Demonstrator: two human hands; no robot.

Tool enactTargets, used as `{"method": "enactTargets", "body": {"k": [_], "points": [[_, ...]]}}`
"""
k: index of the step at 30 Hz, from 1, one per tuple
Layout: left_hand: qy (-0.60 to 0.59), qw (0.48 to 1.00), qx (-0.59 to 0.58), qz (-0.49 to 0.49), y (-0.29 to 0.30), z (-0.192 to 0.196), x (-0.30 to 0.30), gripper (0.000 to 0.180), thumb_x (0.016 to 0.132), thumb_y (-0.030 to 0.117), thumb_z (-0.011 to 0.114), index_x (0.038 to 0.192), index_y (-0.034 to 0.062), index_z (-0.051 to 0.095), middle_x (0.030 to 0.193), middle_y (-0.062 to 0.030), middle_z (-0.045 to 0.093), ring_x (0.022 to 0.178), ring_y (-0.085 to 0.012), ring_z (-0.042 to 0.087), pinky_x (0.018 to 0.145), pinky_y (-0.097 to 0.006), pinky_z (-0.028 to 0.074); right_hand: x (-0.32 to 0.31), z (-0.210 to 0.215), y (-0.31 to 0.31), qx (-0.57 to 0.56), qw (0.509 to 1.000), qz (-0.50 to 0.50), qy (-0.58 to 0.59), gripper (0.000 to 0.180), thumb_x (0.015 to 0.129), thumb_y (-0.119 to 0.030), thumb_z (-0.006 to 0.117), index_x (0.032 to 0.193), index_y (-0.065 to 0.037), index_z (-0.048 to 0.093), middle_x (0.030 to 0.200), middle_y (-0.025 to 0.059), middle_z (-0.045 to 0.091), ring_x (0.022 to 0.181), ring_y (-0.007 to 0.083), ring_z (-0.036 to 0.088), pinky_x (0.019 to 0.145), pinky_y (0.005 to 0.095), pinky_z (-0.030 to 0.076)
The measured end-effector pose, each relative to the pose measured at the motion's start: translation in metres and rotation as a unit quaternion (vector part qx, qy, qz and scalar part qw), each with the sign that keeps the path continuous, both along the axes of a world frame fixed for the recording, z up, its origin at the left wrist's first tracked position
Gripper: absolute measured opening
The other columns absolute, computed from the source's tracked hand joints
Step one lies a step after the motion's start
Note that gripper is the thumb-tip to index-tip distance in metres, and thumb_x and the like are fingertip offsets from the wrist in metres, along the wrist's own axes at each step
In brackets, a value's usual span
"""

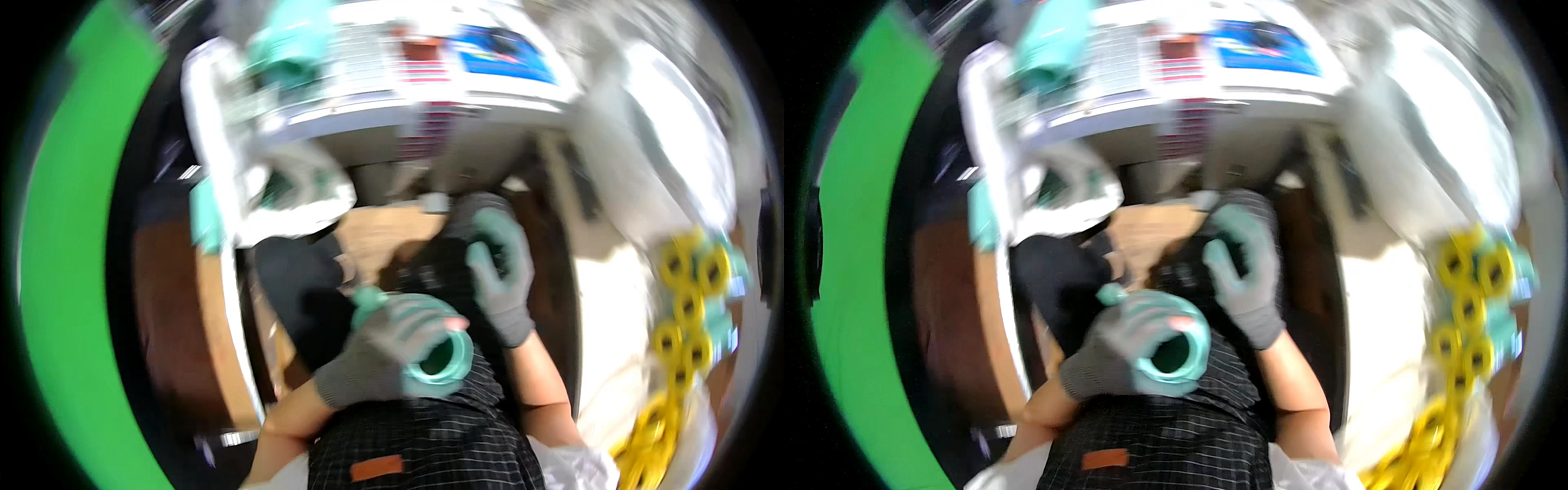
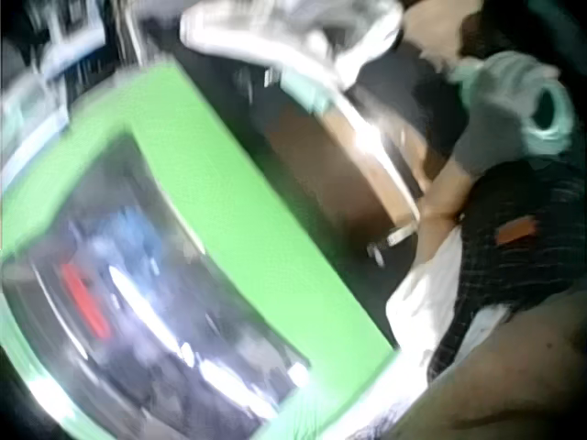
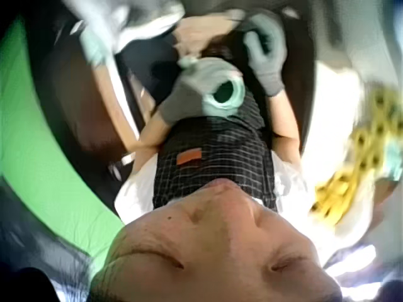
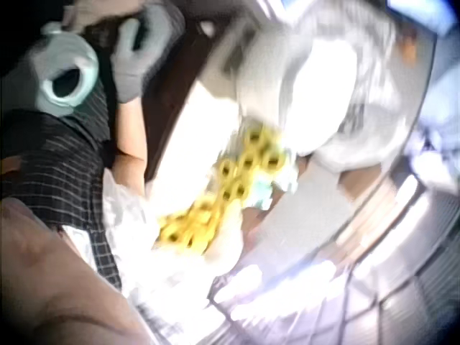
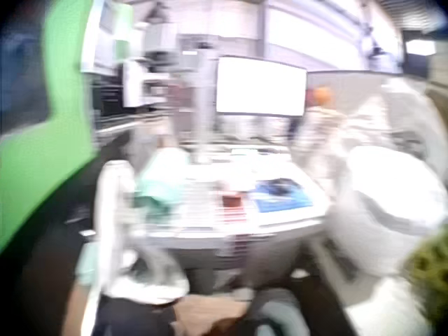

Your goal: The person sits on the floor and assembles teal-colored kettles by hand. They pick up a kettle body, insert a small internal component, and then screw a yellow lid onto the top. The completed units are placed on a nearby table.

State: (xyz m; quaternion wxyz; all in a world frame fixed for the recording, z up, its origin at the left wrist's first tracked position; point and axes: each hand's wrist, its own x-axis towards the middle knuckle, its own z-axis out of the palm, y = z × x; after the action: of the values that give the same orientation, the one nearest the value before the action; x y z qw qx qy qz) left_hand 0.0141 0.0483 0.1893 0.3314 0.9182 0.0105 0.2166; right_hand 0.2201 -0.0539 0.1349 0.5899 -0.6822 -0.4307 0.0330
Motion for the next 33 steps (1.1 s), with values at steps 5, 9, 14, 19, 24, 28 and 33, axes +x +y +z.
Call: {"method": "enactTargets", "body": {"k": [5, 9, 14, 19, 24, 28, 33], "points": [[-0.021, 0.976, -0.209, -0.054, 0.028, 0.001, 0.019, 0.074, 0.062, 0.023, 0.088, 0.129, 0.0053, 0.061, 0.117, -0.0120, 0.070, 0.109, -0.0271, 0.070, 0.097, -0.039, 0.056, 0.018, -0.046, -0.125, -0.120, 0.975, -0.183, 0.045, 0.011, 0.091, -0.008, 0.073, 0.086, 0.002, 0.070, 0.103, 0.0155, 0.073, 0.091, 0.0290, 0.071, 0.083, 0.0349, 0.056], [0.111, 0.948, -0.298, -0.023, 0.018, -0.005, 0.040, 0.078, 0.058, 0.008, 0.080, 0.132, 0.0016, 0.055, 0.115, -0.0139, 0.069, 0.106, -0.0248, 0.068, 0.094, -0.038, 0.055, 0.041, -0.058, -0.213, -0.075, 0.920, -0.382, 0.047, 0.012, 0.095, -0.010, 0.070, 0.092, 0.002, 0.071, 0.102, 0.0125, 0.073, 0.091, 0.0202, 0.070, 0.082, 0.0317, 0.055], [0.056, 0.972, -0.221, -0.050, 0.016, -0.019, 0.050, 0.078, 0.060, 0.019, 0.089, 0.129, 0.0023, 0.057, 0.110, -0.0131, 0.068, 0.098, -0.0241, 0.070, 0.084, -0.036, 0.058, 0.118, -0.064, -0.301, -0.122, 0.829, -0.545, 0.023, 0.024, 0.096, -0.022, 0.071, 0.110, -0.003, 0.073, 0.103, 0.0115, 0.073, 0.079, 0.0205, 0.071, 0.073, 0.0337, 0.055], [0.047, 0.970, -0.234, -0.041, 0.008, -0.016, 0.046, 0.076, 0.062, 0.016, 0.087, 0.130, 0.0044, 0.055, 0.112, -0.0130, 0.066, 0.098, -0.0238, 0.070, 0.085, -0.037, 0.059, 0.172, -0.066, -0.305, -0.303, 0.692, -0.655, 0.010, 0.039, 0.093, -0.031, 0.070, 0.119, -0.003, 0.068, 0.118, 0.0195, 0.066, 0.101, 0.0350, 0.069, 0.093, 0.0454, 0.052], [0.047, 0.972, -0.229, -0.022, 0.000, -0.014, 0.046, 0.076, 0.060, 0.018, 0.087, 0.128, 0.0049, 0.056, 0.113, -0.0133, 0.066, 0.099, -0.0236, 0.069, 0.085, -0.037, 0.059, 0.159, -0.074, -0.315, -0.374, 0.675, -0.633, 0.063, 0.036, 0.094, -0.035, 0.067, 0.115, -0.006, 0.070, 0.120, 0.0203, 0.066, 0.108, 0.0378, 0.067, 0.094, 0.0467, 0.052], [0.074, 0.960, -0.272, -0.003, -0.003, -0.009, 0.049, 0.075, 0.058, 0.021, 0.087, 0.126, 0.0055, 0.058, 0.112, -0.0127, 0.064, 0.101, -0.0254, 0.066, 0.087, -0.040, 0.057, 0.150, -0.068, -0.327, -0.338, 0.707, -0.617, 0.079, 0.031, 0.095, -0.035, 0.066, 0.111, -0.009, 0.074, 0.113, 0.0158, 0.072, 0.105, 0.0357, 0.069, 0.092, 0.0457, 0.052], [0.056, 0.996, -0.059, -0.033, 0.006, -0.006, 0.058, 0.077, 0.058, 0.029, 0.088, 0.125, 0.0051, 0.058, 0.111, -0.0129, 0.058, 0.106, -0.0302, 0.059, 0.093, -0.047, 0.050, 0.141, -0.049, -0.340, -0.450, 0.681, -0.577, 0.019, 0.028, 0.095, -0.035, 0.065, 0.109, -0.012, 0.074, 0.111, 0.0142, 0.074, 0.105, 0.0339, 0.071, 0.091, 0.0460, 0.054]]}}
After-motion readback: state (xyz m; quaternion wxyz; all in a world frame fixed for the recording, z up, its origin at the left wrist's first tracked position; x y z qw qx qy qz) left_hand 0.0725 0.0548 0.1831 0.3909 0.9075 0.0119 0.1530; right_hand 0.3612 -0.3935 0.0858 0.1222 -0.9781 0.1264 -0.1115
